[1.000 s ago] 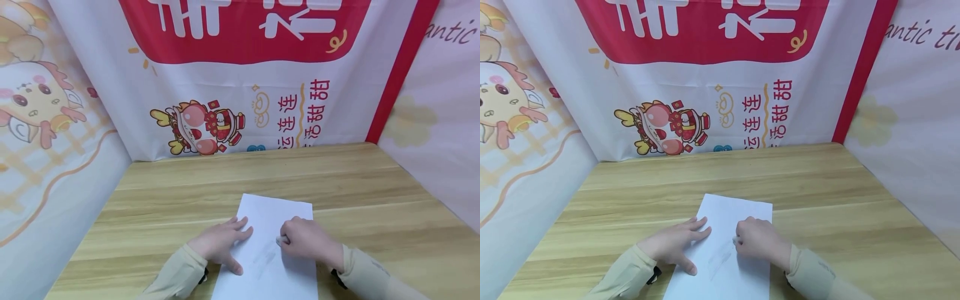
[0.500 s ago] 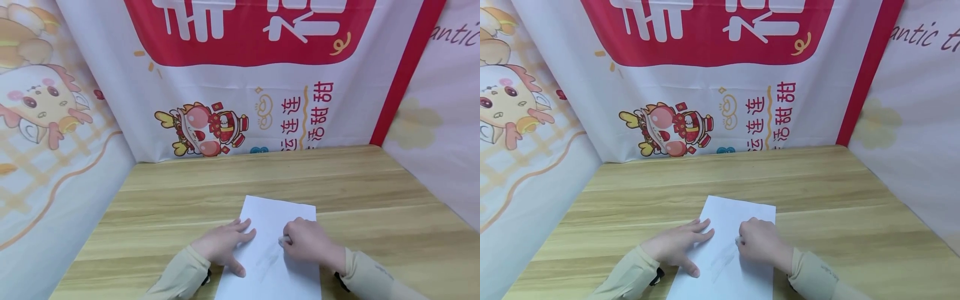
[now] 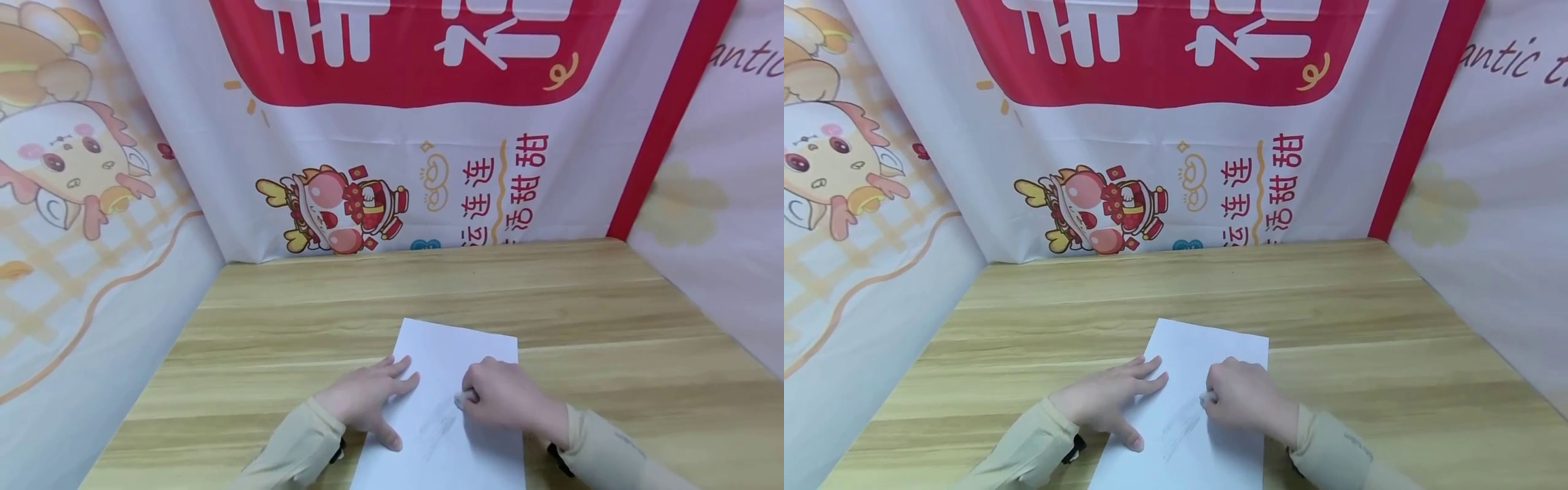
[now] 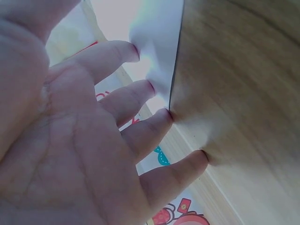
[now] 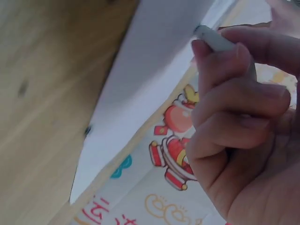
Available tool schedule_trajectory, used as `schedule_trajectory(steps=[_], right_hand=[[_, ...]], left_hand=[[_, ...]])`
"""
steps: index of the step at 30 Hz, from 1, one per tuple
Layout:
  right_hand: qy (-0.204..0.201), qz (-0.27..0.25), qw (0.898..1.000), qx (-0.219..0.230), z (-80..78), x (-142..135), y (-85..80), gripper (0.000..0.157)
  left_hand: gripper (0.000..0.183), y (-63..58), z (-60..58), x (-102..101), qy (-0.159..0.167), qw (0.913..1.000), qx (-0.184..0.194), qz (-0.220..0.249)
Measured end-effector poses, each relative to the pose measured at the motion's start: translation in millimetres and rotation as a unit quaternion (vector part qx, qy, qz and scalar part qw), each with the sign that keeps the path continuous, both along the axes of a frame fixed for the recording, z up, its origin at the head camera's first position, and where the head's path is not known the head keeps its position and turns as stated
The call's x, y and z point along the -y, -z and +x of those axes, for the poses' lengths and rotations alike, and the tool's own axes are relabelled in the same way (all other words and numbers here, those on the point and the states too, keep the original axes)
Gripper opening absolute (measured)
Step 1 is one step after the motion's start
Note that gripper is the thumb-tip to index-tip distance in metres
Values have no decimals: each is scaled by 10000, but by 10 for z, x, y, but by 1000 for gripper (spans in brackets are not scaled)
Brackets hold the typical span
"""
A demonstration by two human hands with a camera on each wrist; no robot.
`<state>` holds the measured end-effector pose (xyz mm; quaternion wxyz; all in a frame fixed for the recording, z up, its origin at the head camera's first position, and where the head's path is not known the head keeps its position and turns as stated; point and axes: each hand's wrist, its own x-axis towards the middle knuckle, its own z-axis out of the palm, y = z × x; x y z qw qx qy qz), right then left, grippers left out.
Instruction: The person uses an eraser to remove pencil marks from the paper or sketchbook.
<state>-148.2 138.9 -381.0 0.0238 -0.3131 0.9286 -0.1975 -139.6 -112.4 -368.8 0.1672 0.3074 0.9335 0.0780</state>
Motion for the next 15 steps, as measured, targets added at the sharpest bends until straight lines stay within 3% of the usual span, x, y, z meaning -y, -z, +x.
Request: schedule_trajectory(steps=[8, 13, 15], right_hand=[[-222, -152, 9994, 227, -132, -74, -25, 41], [169, -38, 9995, -256, -295, -132, -101, 41], [36, -44, 9999, -147, -310, -141, -114, 40]], left_hand=[[99, 6, -73, -12, 3, 9999, -32, 109], [100, -40, -154, -12, -32, 9999, -37, 94], [100, -47, -176, -12, -39, 9999, 7, 93]])
